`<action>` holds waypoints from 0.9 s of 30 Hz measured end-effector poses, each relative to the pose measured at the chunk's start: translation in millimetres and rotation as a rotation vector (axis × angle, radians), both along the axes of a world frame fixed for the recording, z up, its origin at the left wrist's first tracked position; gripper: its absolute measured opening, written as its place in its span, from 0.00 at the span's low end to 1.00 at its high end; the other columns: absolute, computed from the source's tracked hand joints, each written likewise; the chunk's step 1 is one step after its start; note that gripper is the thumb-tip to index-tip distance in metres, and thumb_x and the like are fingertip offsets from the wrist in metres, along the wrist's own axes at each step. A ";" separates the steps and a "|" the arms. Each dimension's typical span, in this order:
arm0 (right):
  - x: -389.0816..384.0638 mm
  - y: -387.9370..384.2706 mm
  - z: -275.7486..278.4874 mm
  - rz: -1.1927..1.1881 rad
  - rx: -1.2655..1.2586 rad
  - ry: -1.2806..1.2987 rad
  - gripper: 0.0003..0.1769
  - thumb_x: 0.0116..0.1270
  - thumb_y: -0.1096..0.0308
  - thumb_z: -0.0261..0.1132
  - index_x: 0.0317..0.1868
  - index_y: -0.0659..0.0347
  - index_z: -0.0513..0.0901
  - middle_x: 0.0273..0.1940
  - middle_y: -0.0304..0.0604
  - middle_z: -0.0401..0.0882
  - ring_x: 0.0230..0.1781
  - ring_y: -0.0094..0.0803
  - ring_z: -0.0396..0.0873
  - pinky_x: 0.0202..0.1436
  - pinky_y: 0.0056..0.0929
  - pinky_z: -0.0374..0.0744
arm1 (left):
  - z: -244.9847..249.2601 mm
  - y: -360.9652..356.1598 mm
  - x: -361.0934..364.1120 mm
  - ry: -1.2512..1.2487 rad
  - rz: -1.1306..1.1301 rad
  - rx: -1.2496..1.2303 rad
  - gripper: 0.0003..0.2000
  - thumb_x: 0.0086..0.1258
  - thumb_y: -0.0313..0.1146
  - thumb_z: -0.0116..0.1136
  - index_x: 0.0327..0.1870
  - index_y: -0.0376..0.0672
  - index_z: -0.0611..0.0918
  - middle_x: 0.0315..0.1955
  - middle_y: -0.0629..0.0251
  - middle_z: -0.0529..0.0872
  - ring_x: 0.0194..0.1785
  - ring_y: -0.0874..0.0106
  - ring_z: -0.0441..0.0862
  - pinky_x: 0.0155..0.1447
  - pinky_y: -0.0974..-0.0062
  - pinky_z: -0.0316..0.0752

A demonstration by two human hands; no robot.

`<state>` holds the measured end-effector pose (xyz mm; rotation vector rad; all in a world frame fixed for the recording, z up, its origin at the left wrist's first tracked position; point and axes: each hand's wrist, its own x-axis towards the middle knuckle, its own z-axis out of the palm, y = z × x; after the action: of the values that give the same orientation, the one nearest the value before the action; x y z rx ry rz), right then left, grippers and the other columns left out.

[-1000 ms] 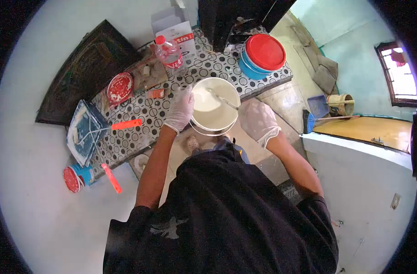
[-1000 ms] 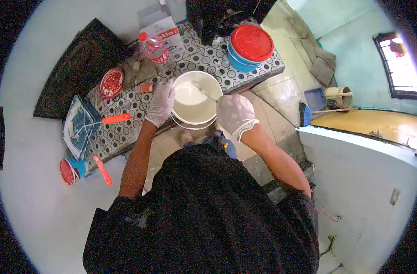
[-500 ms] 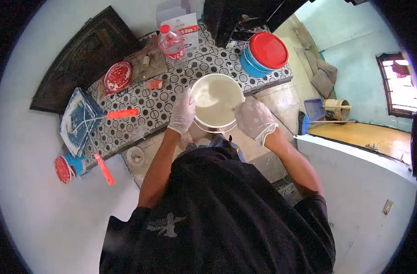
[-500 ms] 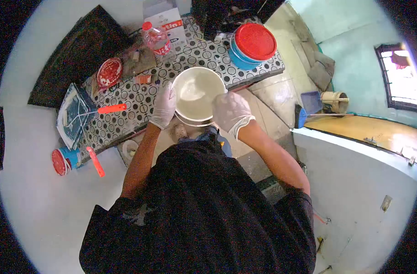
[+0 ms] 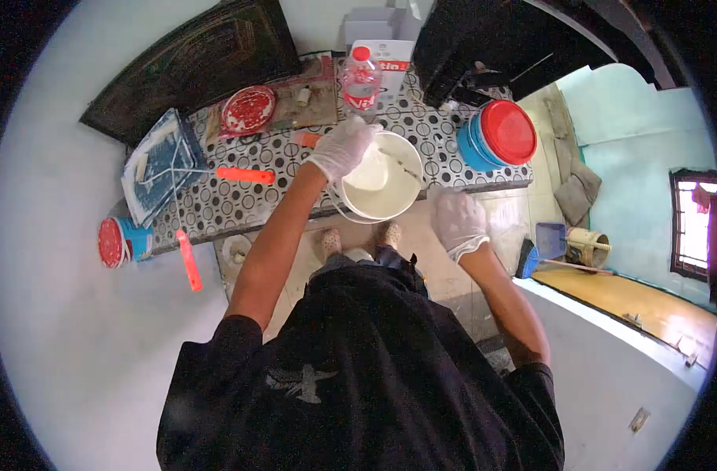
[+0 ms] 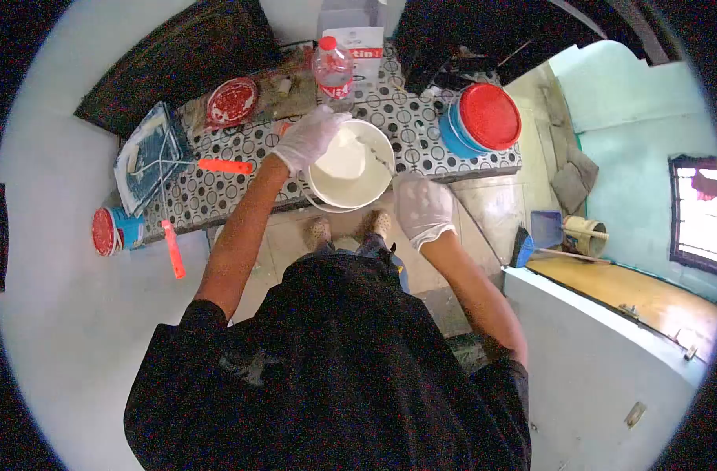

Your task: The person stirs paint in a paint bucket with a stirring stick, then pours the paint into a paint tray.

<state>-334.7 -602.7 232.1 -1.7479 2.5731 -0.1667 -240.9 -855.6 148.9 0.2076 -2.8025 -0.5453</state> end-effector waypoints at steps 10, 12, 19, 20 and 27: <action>15.8 17.8 -64.4 0.187 -0.135 0.018 0.10 0.60 0.65 0.58 0.30 0.60 0.83 0.28 0.51 0.81 0.30 0.50 0.81 0.35 0.46 0.81 | -2.6 3.9 -19.5 -0.006 -0.082 -0.121 0.17 0.63 0.28 0.55 0.54 0.44 0.81 0.33 0.55 0.79 0.40 0.58 0.79 0.46 0.61 0.76; 14.5 6.9 -35.4 0.067 -0.017 -0.136 0.10 0.59 0.65 0.58 0.29 0.61 0.84 0.28 0.52 0.82 0.30 0.50 0.82 0.36 0.45 0.81 | -2.7 4.5 -27.7 -0.012 -0.114 -0.107 0.17 0.63 0.28 0.54 0.53 0.44 0.82 0.33 0.56 0.79 0.40 0.58 0.79 0.47 0.61 0.76; 10.5 10.0 -51.9 0.011 -0.064 -0.374 0.11 0.58 0.65 0.59 0.27 0.62 0.85 0.28 0.53 0.83 0.32 0.48 0.84 0.38 0.43 0.82 | -11.8 -5.9 -57.0 0.003 -0.222 0.037 0.15 0.66 0.31 0.53 0.53 0.46 0.83 0.38 0.56 0.80 0.45 0.56 0.79 0.50 0.62 0.75; 10.0 7.7 -38.6 -0.107 -0.064 -0.377 0.11 0.59 0.66 0.59 0.27 0.62 0.85 0.28 0.53 0.83 0.32 0.48 0.84 0.38 0.43 0.82 | -8.3 -7.2 -60.6 -0.057 -0.221 0.004 0.14 0.68 0.32 0.53 0.53 0.48 0.83 0.39 0.55 0.81 0.46 0.56 0.80 0.52 0.62 0.75; 3.0 17.0 -27.8 -0.340 -0.012 -0.604 0.13 0.61 0.64 0.58 0.29 0.64 0.85 0.29 0.58 0.82 0.35 0.53 0.82 0.41 0.47 0.80 | -1.0 -9.6 -75.0 -0.064 -0.262 0.054 0.12 0.70 0.36 0.53 0.49 0.47 0.85 0.38 0.56 0.82 0.45 0.56 0.80 0.50 0.61 0.76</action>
<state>-331.7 -585.7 204.3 -1.0214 2.3645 -0.6102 -315.9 -865.2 147.9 -0.1367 -2.8983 -0.6844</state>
